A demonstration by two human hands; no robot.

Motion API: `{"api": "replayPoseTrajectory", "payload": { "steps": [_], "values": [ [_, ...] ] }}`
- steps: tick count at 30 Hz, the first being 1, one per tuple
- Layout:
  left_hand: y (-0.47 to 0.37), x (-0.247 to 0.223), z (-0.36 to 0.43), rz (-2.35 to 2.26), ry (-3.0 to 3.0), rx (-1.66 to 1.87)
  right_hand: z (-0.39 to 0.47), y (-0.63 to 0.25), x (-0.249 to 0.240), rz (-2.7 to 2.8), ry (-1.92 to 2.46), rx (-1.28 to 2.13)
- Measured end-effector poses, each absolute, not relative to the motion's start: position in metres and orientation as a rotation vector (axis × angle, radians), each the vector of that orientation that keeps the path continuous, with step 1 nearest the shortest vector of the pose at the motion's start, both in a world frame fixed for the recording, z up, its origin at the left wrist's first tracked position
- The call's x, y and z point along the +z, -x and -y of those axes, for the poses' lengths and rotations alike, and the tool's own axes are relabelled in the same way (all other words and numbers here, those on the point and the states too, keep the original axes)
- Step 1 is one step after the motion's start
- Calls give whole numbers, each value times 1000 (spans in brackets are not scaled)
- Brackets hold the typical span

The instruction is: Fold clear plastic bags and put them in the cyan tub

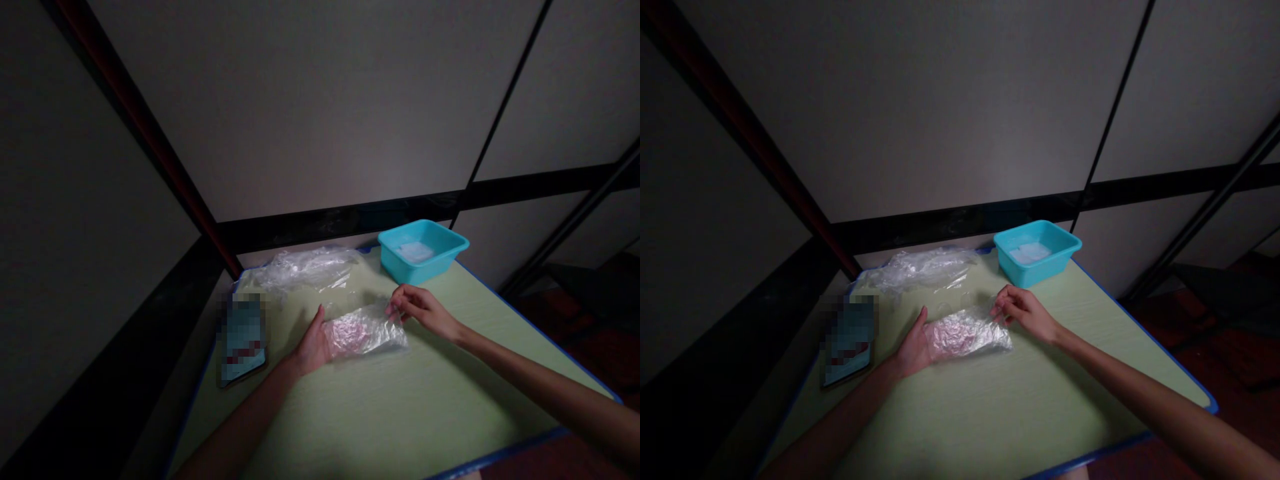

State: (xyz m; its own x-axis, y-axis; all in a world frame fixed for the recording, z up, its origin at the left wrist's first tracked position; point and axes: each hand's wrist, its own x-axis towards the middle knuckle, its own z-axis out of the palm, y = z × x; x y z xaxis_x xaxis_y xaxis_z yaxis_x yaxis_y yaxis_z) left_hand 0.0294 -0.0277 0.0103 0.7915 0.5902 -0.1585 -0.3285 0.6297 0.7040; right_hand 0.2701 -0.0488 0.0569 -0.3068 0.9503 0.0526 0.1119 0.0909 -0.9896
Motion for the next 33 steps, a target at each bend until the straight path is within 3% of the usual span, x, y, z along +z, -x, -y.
{"api": "replayPoseTrajectory", "payload": {
  "steps": [17, 33],
  "values": [
    [-31, 15, 21, -528, -655, 489, 46, -278, 35, 1192, 1261, 1501],
    [-34, 21, 9, -583, -610, 387, 62, -252, 15, 1469, 1127, 1129]
  ]
}}
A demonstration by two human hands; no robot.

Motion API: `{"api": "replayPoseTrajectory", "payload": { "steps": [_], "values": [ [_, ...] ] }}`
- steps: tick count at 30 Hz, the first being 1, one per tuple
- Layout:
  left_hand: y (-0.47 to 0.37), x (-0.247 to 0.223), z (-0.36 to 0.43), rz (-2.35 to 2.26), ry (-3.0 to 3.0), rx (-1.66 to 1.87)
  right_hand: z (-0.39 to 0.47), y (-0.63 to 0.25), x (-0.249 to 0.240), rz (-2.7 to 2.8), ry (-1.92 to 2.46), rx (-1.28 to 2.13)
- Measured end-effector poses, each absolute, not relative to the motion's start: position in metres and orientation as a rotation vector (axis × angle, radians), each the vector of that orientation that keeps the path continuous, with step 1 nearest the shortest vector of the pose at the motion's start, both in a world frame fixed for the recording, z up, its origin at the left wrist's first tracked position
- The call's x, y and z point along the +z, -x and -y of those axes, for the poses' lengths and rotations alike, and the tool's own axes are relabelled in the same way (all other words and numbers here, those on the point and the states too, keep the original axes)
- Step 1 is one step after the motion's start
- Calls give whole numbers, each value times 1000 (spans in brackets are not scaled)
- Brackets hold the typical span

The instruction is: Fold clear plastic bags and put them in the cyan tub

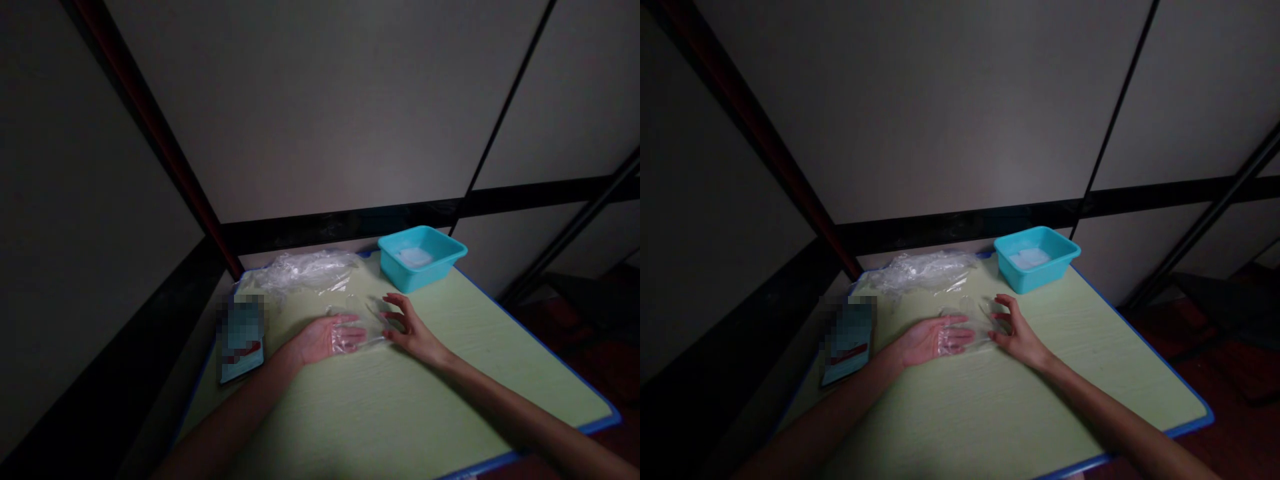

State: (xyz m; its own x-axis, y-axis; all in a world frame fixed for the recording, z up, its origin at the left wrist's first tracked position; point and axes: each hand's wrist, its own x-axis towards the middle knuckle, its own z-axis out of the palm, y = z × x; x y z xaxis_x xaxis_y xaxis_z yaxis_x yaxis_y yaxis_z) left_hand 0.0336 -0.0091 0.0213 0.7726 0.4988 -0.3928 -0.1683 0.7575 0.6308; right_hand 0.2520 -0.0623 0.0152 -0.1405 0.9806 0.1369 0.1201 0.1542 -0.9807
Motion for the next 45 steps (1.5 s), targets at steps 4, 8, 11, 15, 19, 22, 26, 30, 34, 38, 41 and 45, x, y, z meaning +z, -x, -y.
{"api": "replayPoseTrajectory", "payload": {
  "steps": [4, 8, 11, 15, 19, 22, 26, 30, 34, 38, 41, 45],
  "values": [
    [-34, 19, 8, -586, -605, 387, 65, -247, 14, 1623, 1074, 1094],
    [-34, 17, 7, -572, -597, 389, 66, -247, 12, 1656, 1019, 1133],
    [-34, 16, 7, -565, -594, 387, 64, -248, 10, 1658, 983, 1166],
    [-33, 15, 7, -552, -593, 380, 61, -250, 9, 1665, 930, 1205],
    [-33, 14, 6, -546, -596, 383, 54, -254, 10, 1570, 923, 1198],
    [-33, 13, 5, -551, -601, 390, 45, -257, 11, 1472, 963, 1160],
    [-32, 15, 6, -567, -611, 390, 30, -258, 6, 1450, 1012, 1036],
    [-33, 23, 12, -578, -664, 423, 22, -258, 0, 1471, 1061, 950],
    [-35, 31, 17, -663, -833, 545, 24, -257, -1, 1496, 1033, 903],
    [-31, 34, 13, -763, -935, 721, 26, -255, 1, 1500, 999, 909],
    [-24, 31, 3, -864, -999, 839, 24, -255, -2, 1504, 1013, 942],
    [-23, 24, -14, -959, -1072, 942, 17, -258, -5, 1513, 1042, 969]
  ]
}}
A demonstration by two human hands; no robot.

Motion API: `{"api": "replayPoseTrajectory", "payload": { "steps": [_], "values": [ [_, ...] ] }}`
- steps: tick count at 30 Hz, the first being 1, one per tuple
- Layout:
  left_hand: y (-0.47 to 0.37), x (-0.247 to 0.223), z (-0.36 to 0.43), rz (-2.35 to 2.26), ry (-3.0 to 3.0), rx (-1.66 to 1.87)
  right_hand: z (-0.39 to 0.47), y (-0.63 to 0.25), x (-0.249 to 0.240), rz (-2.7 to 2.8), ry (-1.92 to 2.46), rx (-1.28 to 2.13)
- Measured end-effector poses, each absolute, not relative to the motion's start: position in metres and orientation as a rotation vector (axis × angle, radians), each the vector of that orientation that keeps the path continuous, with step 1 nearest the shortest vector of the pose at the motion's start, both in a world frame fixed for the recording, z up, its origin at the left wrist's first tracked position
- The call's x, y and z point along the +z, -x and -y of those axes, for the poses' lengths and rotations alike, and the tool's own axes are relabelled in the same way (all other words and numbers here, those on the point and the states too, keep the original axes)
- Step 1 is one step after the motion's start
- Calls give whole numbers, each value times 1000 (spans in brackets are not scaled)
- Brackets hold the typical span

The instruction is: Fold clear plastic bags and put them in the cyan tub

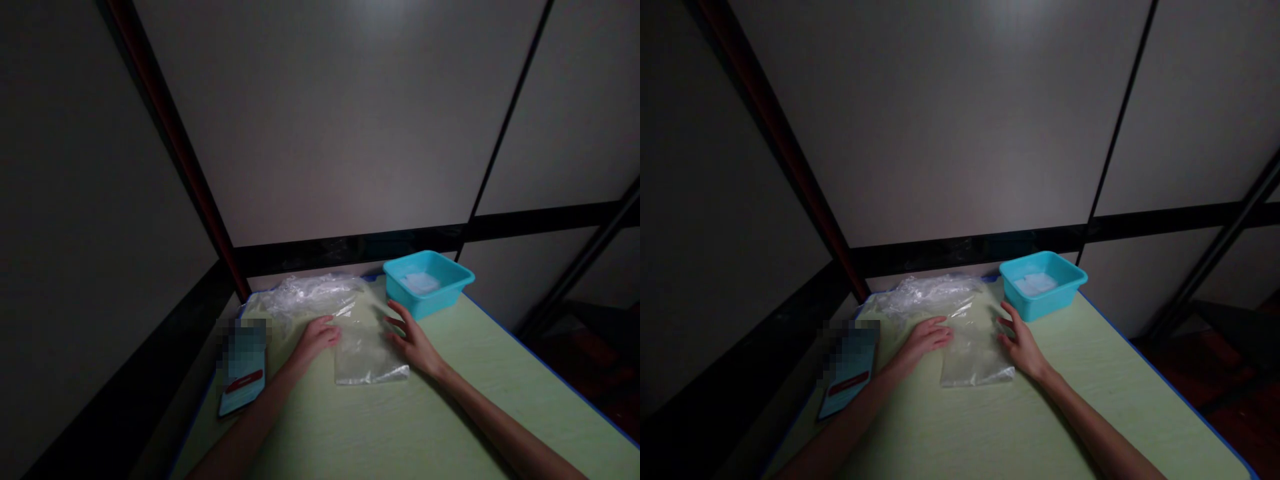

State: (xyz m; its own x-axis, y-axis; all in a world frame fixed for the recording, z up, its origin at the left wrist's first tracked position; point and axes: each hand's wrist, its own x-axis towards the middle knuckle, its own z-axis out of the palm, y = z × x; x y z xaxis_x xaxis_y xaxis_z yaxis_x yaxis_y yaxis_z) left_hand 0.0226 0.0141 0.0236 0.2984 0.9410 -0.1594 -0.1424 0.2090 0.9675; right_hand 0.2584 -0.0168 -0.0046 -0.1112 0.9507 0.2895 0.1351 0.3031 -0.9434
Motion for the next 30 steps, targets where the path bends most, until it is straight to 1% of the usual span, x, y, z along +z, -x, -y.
{"api": "replayPoseTrajectory", "payload": {
  "steps": [9, 15, 18, 27, 30],
  "values": [
    [-41, 6, -30, -1112, -1226, 1104, 6, -249, 7, 1431, 976, 1057],
    [-35, 4, -27, -1135, -1281, 1159, 2, -251, -2, 1338, 943, 1128],
    [-34, 2, -26, -1160, -1303, 1208, 2, -255, -5, 1398, 974, 1066],
    [-41, 0, -20, -1245, -1365, 1410, 1, -259, -8, 1583, 1171, 702],
    [-44, -1, -18, -1267, -1377, 1460, -1, -258, -10, 1591, 1197, 655]
  ]
}}
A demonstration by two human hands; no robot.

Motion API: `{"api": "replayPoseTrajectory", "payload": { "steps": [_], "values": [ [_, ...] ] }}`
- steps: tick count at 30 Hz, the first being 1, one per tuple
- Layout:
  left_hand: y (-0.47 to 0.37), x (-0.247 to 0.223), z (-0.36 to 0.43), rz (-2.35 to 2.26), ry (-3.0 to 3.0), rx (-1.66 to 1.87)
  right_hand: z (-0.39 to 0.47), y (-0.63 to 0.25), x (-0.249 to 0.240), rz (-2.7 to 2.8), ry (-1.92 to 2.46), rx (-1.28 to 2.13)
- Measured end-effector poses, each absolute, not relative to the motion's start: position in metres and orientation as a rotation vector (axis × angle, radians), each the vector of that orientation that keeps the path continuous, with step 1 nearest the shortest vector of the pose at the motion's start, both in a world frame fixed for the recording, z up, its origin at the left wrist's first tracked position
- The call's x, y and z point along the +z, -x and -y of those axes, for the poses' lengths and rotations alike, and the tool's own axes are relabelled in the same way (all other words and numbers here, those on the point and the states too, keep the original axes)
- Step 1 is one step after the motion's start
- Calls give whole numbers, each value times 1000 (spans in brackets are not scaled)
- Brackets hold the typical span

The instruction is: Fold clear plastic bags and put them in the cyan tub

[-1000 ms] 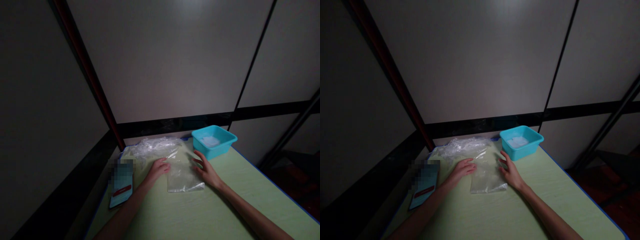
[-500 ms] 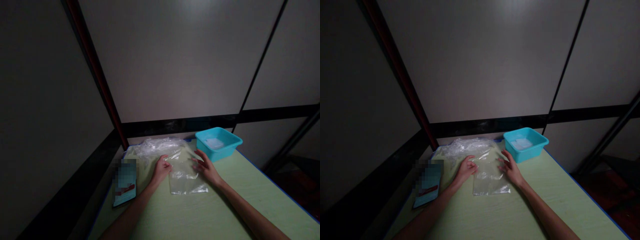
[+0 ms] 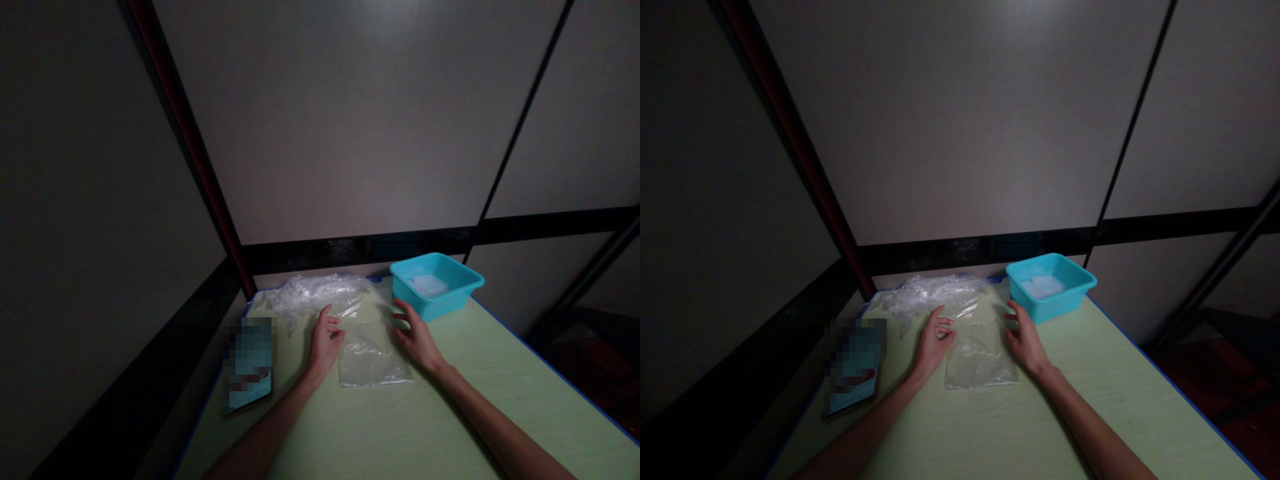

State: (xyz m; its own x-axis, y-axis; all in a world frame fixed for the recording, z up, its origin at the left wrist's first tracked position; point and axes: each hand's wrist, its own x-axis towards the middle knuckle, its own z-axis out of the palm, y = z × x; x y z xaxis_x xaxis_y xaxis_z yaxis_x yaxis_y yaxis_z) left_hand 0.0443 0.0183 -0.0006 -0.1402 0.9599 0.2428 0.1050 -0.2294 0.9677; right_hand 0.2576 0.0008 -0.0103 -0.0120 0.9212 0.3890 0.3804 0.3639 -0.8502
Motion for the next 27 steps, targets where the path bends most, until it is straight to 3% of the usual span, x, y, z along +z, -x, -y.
{"api": "replayPoseTrajectory", "payload": {
  "steps": [21, 27],
  "values": [
    [-45, -5, -29, -1218, -1438, 1469, -30, -259, -12, 1807, 1189, 401],
    [-39, 3, -13, -1234, -1709, 1388, 9, -263, 11, 2002, 1162, 387]
  ]
}}
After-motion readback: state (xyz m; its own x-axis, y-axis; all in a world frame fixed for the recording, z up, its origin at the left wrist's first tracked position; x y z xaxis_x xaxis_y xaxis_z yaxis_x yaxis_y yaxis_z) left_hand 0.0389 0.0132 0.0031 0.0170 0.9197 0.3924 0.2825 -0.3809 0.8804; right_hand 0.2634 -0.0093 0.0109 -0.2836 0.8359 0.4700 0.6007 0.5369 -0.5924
